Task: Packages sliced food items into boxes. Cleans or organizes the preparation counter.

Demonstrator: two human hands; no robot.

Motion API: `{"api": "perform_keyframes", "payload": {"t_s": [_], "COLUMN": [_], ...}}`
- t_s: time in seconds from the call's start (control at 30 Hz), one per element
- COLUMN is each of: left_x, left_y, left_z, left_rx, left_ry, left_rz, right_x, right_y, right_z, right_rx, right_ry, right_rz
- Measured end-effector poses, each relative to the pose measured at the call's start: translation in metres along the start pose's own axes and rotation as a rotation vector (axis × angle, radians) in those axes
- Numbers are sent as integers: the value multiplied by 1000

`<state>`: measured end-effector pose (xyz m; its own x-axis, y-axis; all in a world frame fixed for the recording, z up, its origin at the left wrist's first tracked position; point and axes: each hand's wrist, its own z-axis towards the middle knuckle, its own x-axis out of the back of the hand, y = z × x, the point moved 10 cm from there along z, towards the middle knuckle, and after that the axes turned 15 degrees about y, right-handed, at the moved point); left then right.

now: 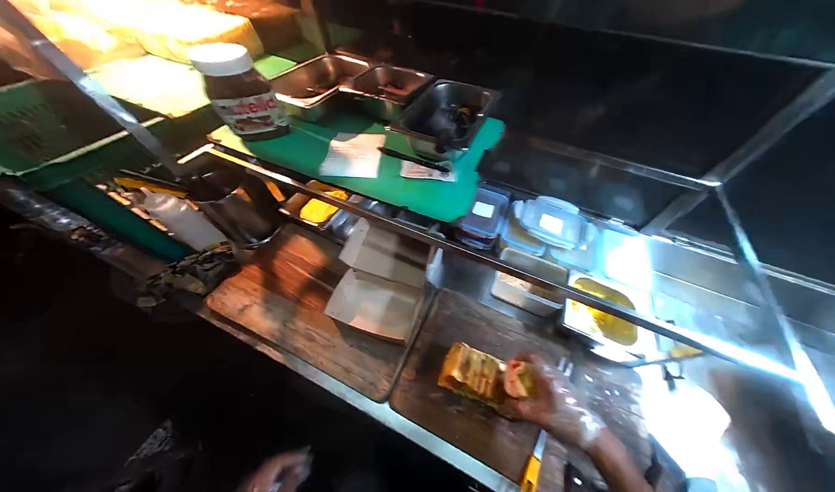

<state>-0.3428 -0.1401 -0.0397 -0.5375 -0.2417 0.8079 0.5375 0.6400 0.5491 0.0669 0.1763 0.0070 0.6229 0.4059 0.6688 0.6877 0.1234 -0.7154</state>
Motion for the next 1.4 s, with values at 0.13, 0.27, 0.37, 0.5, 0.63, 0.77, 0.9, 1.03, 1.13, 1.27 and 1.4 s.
{"api": "perform_keyframes", "payload": {"t_s": [0.13,0.27,0.37,0.5,0.63,0.77,0.9,1.03,1.13,1.27,1.4], "left_x": [49,40,11,-4,17,-11,-36,-38,-2,3,-111], "left_y": [67,114,126,127,146,153,144,143,171,225,293], "left_z": [121,232,280,293,268,231,232,233,220,166,115], "left_rx": [-194,-238,-207,-236,-589,-674,-627,-665,-749,-699,-465], "left_ry": [256,185,-52,-197,9,-387,-641,-548,-212,-136,-582], "left_rz": [-157,-278,-21,27,-80,260,496,464,124,-289,77], "right_x": [-13,-96,-185,-260,-230,-235,-254,-223,-134,-29,-54], "right_y": [-65,-181,-232,-229,-208,-192,-200,-204,-178,-62,-23], "right_z": [14,70,145,191,160,164,187,160,99,24,35], "right_rx": [81,102,-47,-87,-243,-482,-457,-369,-183,-340,-301], "right_ry": [130,119,-84,-125,160,74,47,73,401,426,-98], "right_rz": [74,-91,-372,-388,-307,-265,-176,-39,-69,-219,-267]}}
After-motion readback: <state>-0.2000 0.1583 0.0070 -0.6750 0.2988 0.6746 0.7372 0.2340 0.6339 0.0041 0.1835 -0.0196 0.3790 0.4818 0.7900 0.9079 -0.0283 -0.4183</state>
